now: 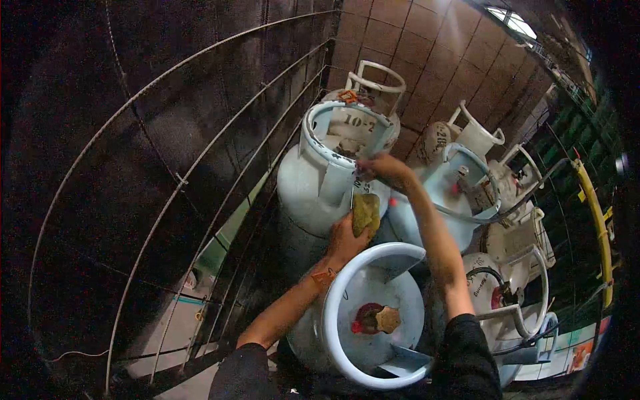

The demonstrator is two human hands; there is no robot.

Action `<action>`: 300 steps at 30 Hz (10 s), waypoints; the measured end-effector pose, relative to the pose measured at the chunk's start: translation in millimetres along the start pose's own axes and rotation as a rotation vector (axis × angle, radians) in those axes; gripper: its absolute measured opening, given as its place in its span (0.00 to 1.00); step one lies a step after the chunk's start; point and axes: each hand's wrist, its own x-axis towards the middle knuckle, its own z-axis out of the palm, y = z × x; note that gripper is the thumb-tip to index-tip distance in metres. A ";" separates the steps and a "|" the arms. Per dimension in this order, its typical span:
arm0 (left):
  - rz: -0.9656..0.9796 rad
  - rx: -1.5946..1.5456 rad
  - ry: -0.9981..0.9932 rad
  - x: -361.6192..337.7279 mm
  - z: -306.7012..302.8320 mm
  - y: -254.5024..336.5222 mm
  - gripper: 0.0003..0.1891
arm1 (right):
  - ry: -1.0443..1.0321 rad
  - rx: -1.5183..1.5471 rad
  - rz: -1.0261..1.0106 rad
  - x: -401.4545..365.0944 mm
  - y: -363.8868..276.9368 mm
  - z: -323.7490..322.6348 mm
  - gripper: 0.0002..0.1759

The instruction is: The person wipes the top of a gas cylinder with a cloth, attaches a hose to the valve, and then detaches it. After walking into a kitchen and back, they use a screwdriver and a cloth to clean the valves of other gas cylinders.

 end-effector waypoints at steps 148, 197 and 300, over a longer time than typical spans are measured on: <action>0.168 0.095 -0.121 8.3 -43.7 95.2 0.18 | 0.023 -0.174 -0.190 -163.9 -28.3 47.5 0.21; 0.862 1.727 -0.506 178.4 37.6 21.6 0.07 | 0.631 0.609 -0.220 -161.2 72.4 57.5 0.15; 0.218 0.724 -0.979 145.4 12.8 177.4 0.24 | 0.417 1.061 -0.258 -185.7 3.1 65.0 0.24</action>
